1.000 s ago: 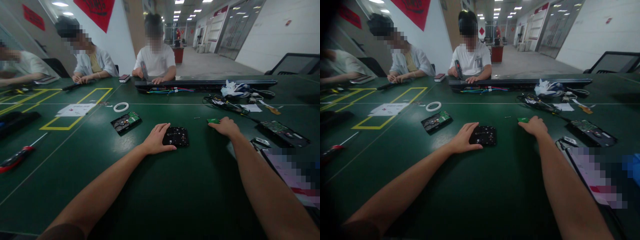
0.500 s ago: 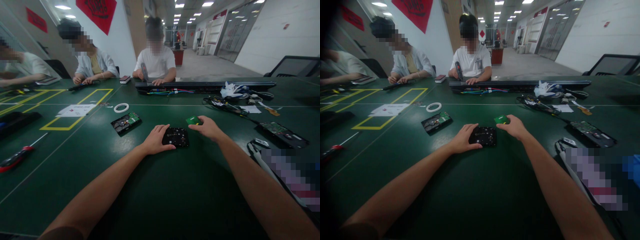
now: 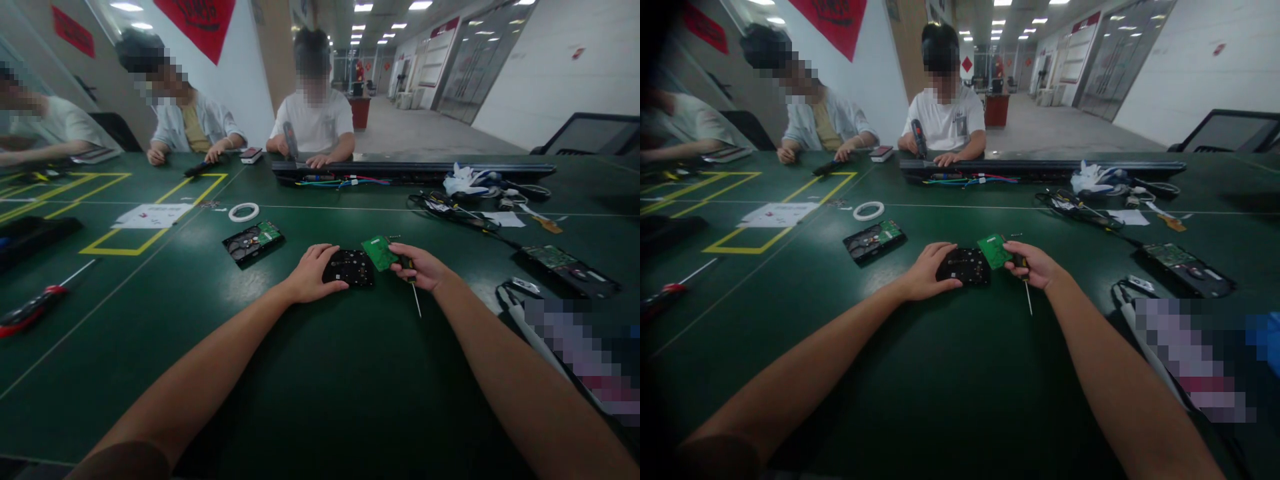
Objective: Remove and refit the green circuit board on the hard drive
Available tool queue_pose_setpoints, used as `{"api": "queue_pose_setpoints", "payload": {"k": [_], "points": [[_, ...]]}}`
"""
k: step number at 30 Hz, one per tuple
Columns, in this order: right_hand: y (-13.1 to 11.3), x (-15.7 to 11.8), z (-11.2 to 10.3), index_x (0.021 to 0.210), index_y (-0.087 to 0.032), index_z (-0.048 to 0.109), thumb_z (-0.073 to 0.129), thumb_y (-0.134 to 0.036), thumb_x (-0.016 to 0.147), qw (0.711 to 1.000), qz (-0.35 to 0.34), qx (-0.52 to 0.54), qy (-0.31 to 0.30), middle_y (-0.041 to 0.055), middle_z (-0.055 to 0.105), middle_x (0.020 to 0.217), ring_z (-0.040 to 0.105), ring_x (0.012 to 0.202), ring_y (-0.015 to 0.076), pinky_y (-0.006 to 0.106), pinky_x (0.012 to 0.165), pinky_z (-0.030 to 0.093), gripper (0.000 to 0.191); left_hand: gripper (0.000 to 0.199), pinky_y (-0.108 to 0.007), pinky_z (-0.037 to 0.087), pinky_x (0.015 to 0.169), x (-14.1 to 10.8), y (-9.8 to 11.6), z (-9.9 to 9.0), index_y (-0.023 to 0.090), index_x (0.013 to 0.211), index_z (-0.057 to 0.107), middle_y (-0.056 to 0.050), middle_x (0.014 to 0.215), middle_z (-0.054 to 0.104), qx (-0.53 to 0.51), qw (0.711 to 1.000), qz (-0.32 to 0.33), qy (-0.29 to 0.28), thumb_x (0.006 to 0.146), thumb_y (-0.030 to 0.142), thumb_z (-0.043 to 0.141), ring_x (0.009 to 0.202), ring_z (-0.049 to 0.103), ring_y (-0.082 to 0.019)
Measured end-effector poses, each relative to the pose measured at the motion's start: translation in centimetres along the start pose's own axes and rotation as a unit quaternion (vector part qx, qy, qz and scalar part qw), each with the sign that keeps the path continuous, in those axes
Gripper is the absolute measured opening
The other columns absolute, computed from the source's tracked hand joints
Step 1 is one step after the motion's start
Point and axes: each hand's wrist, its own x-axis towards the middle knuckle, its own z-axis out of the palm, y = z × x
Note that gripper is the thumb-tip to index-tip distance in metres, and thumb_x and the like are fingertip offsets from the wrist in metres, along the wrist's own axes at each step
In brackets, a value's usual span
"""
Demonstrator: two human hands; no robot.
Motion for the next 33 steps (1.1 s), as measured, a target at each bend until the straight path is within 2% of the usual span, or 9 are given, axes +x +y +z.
{"api": "queue_pose_setpoints", "payload": {"k": [3, 5, 8, 12, 18, 22, 25, 29, 33], "points": [[0.3, 0.0, 0.1, 0.101, -0.021, 0.061, 0.083, -0.032, 0.087, 1.0, -0.006, 0.002, -0.02, -0.0031, 0.06, 0.071, 0.043, 0.045, 0.0029, 0.009, 0.031, 0.024, 0.028, 0.087, -0.064, 0.027, 0.13, -0.1, 0.3, 0.2, 0.022, 0.162, 0.042, -0.018, 0.167, 0.04, 0.037, 0.999, 0.013, 0.024, 0.093, 0.069, 0.067, 0.158, 0.032, -0.042], [0.5, 0.0, 0.5, 0.105, -0.02, 0.063, 0.083, -0.035, 0.088, 0.999, -0.007, -0.003, -0.034, -0.0025, 0.061, 0.072, 0.042, 0.045, 0.0027, 0.009, 0.031, 0.024, 0.03, 0.07, -0.06, 0.026, 0.131, 0.0, 0.9, 0.3, 0.021, 0.157, 0.049, -0.016, 0.164, 0.046, 0.051, 0.997, 0.026, 0.058, 0.1, 0.061, 0.061, 0.156, 0.035, -0.038], [1.0, 0.0, 1.0, 0.108, -0.018, 0.065, 0.085, -0.038, 0.088, 0.998, -0.006, -0.018, -0.052, 0.0012, 0.067, 0.078, 0.052, 0.049, 0.0041, 0.009, 0.032, 0.024, 0.034, 0.052, -0.053, 0.036, 0.125, 0.6, 2.0, 0.6, 0.021, 0.151, 0.054, -0.013, 0.15, 0.061, 0.039, 0.992, 0.017, 0.116, 0.108, 0.049, 0.053, 0.144, 0.051, -0.031], [1.3, 0.0, 1.3, 0.115, -0.019, 0.068, 0.089, -0.032, 0.083, 0.996, 0.0, -0.046, -0.082, 0.0073, 0.074, 0.096, 0.072, 0.073, 0.0119, 0.009, 0.033, 0.025, 0.04, 0.058, -0.051, 0.045, 0.114, 1.8, 3.1, 1.3, 0.023, 0.152, 0.052, -0.009, 0.13, 0.073, 0.005, 0.992, -0.003, 0.124, 0.103, 0.051, 0.064, 0.125, 0.065, -0.029], [1.4, 0.0, 1.1, 0.116, -0.021, 0.073, 0.09, -0.035, 0.083, 0.993, -0.025, -0.06, -0.095, 0.0095, 0.077, 0.109, 0.077, 0.089, 0.0166, 0.01, 0.034, 0.025, 0.039, 0.043, -0.045, 0.052, 0.103, 2.0, 3.5, 1.4, 0.026, 0.143, 0.057, -0.003, 0.109, 0.076, -0.052, 0.982, -0.006, 0.184, 0.102, 0.03, 0.068, 0.106, 0.071, -0.023], [1.5, -0.3, 1.1, 0.102, -0.021, 0.074, 0.087, -0.035, 0.088, 0.991, -0.052, -0.061, -0.108, 0.0093, 0.075, 0.13, 0.058, 0.058, 0.0022, 0.011, 0.036, 0.026, 0.023, 0.011, -0.043, 0.053, 0.101, 1.3, 3.2, 1.0, 0.023, 0.114, 0.067, -0.006, 0.112, 0.076, -0.006, 0.976, 0.075, 0.203, 0.105, 0.026, 0.061, 0.111, 0.069, -0.023], [1.5, -0.3, 1.1, 0.101, -0.022, 0.074, 0.088, -0.03, 0.085, 0.99, -0.061, -0.077, -0.099, 0.0082, 0.072, 0.138, 0.036, 0.045, -0.0042, 0.013, 0.035, 0.026, 0.023, 0.013, -0.042, 0.054, 0.098, 1.2, 2.8, 1.0, 0.023, 0.102, 0.068, -0.006, 0.11, 0.077, 0.03, 0.968, 0.149, 0.198, 0.107, 0.022, 0.056, 0.11, 0.069, -0.023], [1.6, 0.0, 1.0, 0.115, -0.024, 0.073, 0.092, -0.021, 0.076, 0.992, -0.069, -0.082, -0.06, 0.004, 0.075, 0.117, 0.037, 0.045, -0.0023, 0.015, 0.035, 0.026, 0.043, 0.014, -0.04, 0.054, 0.094, 1.3, 2.5, 1.1, 0.023, 0.098, 0.068, -0.005, 0.11, 0.077, 0.066, 0.952, 0.212, 0.213, 0.105, 0.016, 0.057, 0.106, 0.069, -0.021], [1.7, 0.3, 0.9, 0.124, -0.025, 0.071, 0.092, -0.016, 0.074, 0.994, -0.057, -0.074, -0.048, -0.0003, 0.07, 0.098, 0.037, 0.045, -0.0011, 0.016, 0.035, 0.025, 0.055, 0.01, -0.04, 0.055, 0.094, 1.2, 2.4, 1.1, 0.022, 0.099, 0.067, -0.006, 0.114, 0.076, 0.08, 0.951, 0.215, 0.206, 0.104, 0.017, 0.061, 0.108, 0.069, -0.022]]}}
